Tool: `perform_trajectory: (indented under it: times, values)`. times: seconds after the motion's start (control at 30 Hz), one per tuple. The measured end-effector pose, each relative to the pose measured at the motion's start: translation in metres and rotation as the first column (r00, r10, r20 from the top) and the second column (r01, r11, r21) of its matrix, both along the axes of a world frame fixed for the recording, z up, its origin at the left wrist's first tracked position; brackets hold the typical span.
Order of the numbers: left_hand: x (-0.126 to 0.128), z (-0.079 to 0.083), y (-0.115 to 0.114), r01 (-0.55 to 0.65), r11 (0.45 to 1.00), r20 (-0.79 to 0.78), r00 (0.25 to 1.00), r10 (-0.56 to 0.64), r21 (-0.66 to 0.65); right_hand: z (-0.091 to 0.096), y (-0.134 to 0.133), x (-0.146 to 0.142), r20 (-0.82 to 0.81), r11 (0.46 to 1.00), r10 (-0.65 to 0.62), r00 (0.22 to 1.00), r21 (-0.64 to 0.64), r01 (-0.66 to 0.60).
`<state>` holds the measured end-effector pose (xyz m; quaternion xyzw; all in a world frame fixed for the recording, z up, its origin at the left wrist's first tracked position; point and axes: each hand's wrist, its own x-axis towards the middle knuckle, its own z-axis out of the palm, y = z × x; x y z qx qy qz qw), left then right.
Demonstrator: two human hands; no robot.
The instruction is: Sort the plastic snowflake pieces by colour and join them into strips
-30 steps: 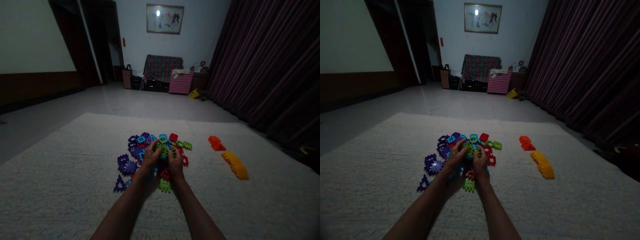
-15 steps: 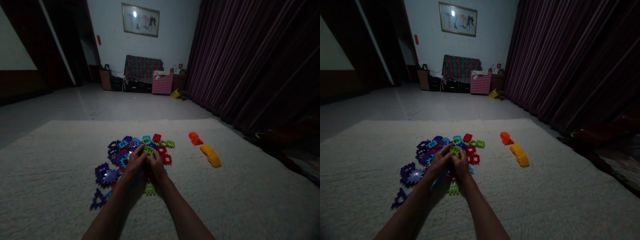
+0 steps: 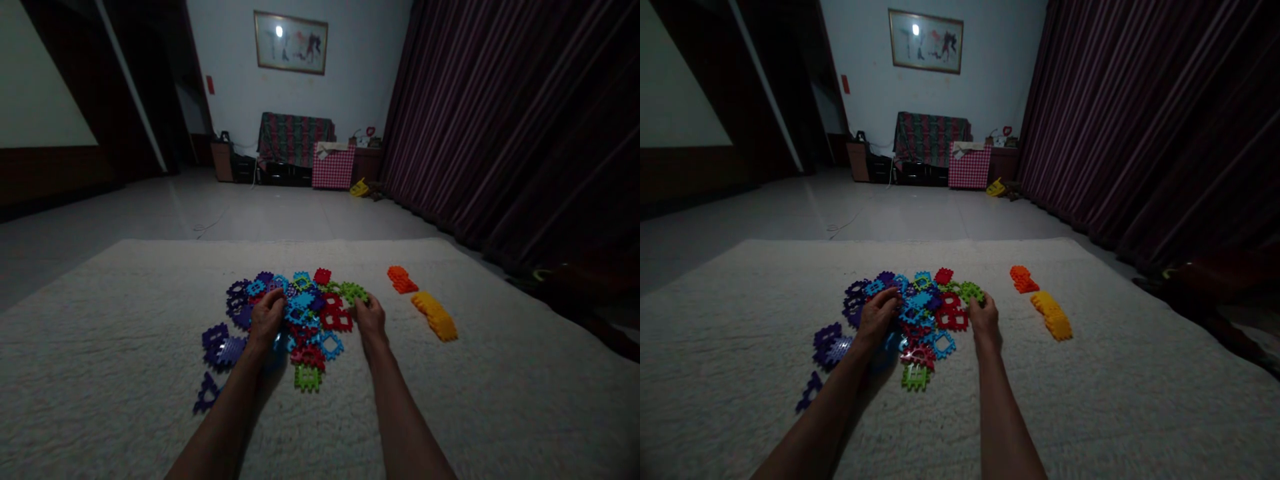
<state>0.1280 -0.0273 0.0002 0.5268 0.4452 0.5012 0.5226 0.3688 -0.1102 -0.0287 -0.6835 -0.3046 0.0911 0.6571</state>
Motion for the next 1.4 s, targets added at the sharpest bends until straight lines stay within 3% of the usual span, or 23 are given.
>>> perform_trajectory:
  times: [0.13,0.27,0.33,0.4,0.47,0.53,0.67,0.83,1.1,1.2,1.3,1.4]
  values:
    - [-0.001,-0.008,0.004,-0.015,0.999,-0.059,0.998,0.017,0.045,0.004,-0.014,0.012,0.026,0.981,-0.149,0.988,-0.119,0.151]
    - [-0.001,-0.004,-0.003,0.019,0.954,-0.255,0.965,0.06,0.298,0.016,-0.01,-0.01,0.374,0.961,-0.234,0.897,-0.053,0.272]
    - [0.0,-0.002,-0.008,0.124,0.888,-0.372,0.926,0.056,0.443,0.019,-0.003,-0.027,0.47,0.987,-0.128,0.874,-0.029,0.16]
    - [0.003,-0.002,-0.012,0.265,0.802,-0.489,0.871,0.039,0.536,0.02,0.002,-0.044,0.511,0.996,0.052,0.858,-0.086,-0.009]
    - [0.005,-0.004,-0.017,0.378,0.731,-0.595,0.802,0.047,0.568,0.019,0.004,-0.06,0.546,0.976,0.191,0.816,-0.197,-0.097]
    - [0.007,-0.006,-0.021,0.453,0.703,-0.696,0.713,0.083,0.548,0.019,0.003,-0.073,0.574,0.941,0.278,0.77,-0.322,-0.1]
    - [0.005,-0.007,-0.022,0.482,0.733,-0.806,0.572,0.152,0.48,0.019,-0.001,-0.085,0.601,0.892,0.375,0.706,-0.441,-0.098]
    - [-0.008,-0.009,-0.009,0.42,0.763,-0.784,0.595,0.176,0.491,0.016,0.001,-0.082,0.635,0.893,0.423,0.647,-0.413,-0.179]
    - [-0.032,0.003,0.006,0.261,0.867,-0.821,0.516,0.246,0.424,0.013,0.004,-0.077,0.646,0.914,0.363,0.672,-0.385,-0.124]
    - [-0.031,0.008,0.001,0.242,0.87,-0.823,0.501,0.267,0.43,0.015,0.004,-0.078,0.649,0.929,0.323,0.689,-0.355,-0.102]
    - [-0.027,0.009,-0.004,0.301,0.844,-0.826,0.503,0.255,0.444,0.02,0.005,-0.083,0.663,0.94,0.338,0.668,-0.272,-0.206]
    - [-0.026,0.008,-0.005,0.367,0.83,-0.846,0.49,0.211,0.42,0.026,0.004,-0.092,0.672,0.899,0.43,0.603,-0.256,-0.355]
